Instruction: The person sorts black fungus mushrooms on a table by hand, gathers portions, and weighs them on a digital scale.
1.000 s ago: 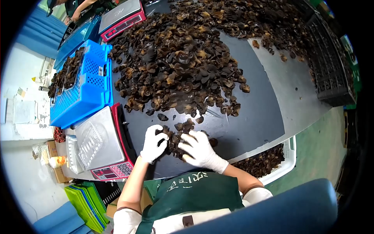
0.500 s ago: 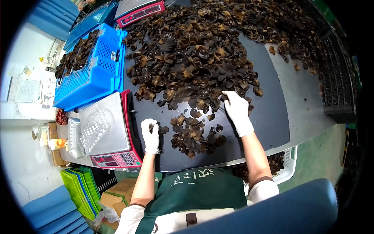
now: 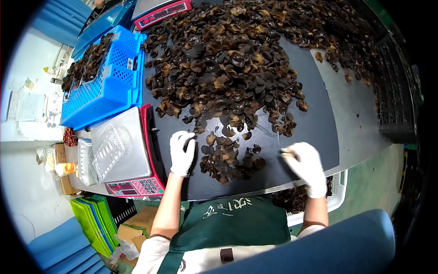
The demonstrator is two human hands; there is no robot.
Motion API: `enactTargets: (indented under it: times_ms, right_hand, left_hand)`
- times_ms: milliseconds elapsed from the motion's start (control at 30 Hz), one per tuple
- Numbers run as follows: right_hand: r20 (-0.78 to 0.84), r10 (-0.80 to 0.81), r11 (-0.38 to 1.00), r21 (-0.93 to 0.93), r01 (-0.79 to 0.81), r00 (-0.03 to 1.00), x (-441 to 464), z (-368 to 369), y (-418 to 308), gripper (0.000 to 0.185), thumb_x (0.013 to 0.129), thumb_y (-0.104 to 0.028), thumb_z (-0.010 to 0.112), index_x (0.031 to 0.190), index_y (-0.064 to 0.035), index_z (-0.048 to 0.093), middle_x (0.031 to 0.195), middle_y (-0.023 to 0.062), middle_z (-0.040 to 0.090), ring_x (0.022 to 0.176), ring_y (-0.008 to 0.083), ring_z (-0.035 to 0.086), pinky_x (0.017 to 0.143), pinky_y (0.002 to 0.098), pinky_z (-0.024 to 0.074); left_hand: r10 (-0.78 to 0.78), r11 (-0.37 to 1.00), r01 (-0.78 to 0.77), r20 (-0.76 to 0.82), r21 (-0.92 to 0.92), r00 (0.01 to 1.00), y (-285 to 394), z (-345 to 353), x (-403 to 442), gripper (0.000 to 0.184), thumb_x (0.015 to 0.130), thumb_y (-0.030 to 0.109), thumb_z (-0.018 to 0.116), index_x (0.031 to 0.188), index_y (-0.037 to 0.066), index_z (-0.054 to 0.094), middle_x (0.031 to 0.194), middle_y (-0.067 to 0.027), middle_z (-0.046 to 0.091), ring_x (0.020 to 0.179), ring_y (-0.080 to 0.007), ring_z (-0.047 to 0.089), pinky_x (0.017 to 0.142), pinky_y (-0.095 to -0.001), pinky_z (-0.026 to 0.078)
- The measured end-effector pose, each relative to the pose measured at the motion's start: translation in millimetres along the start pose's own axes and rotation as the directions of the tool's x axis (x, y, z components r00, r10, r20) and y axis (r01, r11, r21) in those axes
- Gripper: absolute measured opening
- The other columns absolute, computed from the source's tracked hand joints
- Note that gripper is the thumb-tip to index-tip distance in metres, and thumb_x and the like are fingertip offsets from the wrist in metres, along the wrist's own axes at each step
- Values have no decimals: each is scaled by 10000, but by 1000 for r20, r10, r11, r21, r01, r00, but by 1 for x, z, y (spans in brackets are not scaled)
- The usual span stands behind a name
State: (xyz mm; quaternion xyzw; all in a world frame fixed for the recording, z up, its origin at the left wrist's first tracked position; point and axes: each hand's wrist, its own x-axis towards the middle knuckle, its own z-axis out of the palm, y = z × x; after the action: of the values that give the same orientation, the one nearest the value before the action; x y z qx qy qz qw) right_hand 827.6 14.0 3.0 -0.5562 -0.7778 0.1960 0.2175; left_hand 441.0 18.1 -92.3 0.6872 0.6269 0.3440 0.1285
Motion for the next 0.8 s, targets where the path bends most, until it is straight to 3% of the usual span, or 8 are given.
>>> enactTargets:
  times_ms: [100,300,433,500,567,633,700,800]
  right_hand:
    - [42,-256,967,28,255,966,23,66,-28,223,711,-131,767,924,-117,701,744,50,614,730,262,595,707,389,461]
    - [17,-306,937,-171,304,952,32,149,-38,213,714,-141,690,922,-105,669,804,38,594,816,248,577,829,386,407]
    - [-79,-133,949,279,150,988,36,86,-27,94,699,-87,666,782,-96,710,748,57,694,723,250,661,728,370,490]
    - [-72,-50,948,309,70,996,22,31,-18,107,702,-82,658,799,-75,705,764,78,698,718,273,668,718,362,515]
    - [27,48,991,122,-51,999,-11,-12,13,130,708,-97,650,825,-69,699,803,87,692,773,295,647,756,388,496]
    - [104,325,942,-117,-313,940,-45,-55,28,127,708,-98,639,804,-65,715,767,94,688,789,291,637,790,392,490]
    - [-40,444,788,-458,-412,895,-87,-70,46,194,715,-104,666,890,-80,747,790,87,698,823,288,635,832,398,483]
    - [-76,486,746,-484,-458,871,-75,-77,17,302,743,-118,695,1042,-83,709,976,94,698,970,273,624,897,404,448]
  left_hand:
    - [234,970,-241,169,21,957,24,2,21,300,820,178,698,1111,103,690,1076,-94,631,1036,-299,562,927,-411,443]
    - [275,911,-353,323,213,906,31,13,31,350,755,250,734,1080,131,675,1157,-60,594,1039,-316,517,904,-447,427]
    - [248,942,-294,253,163,935,22,14,27,282,678,209,760,922,123,648,957,-54,619,916,-300,549,829,-431,434]
    - [263,956,-272,98,105,960,19,15,24,262,646,179,760,861,110,626,820,-55,620,787,-302,576,752,-417,457]
    - [193,980,-190,-44,62,980,42,5,24,232,677,121,766,851,97,614,828,-74,620,773,-289,583,721,-398,462]
    - [-88,973,84,-9,-213,996,68,7,10,230,677,67,775,846,90,621,823,-70,626,801,-282,591,724,-377,467]
    - [191,948,-126,208,-291,959,123,0,7,355,697,174,809,986,56,642,922,-98,645,874,-296,603,811,-400,473]
    - [562,740,-211,414,-639,716,176,11,-10,503,736,252,814,1155,52,618,1094,-112,617,1062,-314,573,939,-433,437]
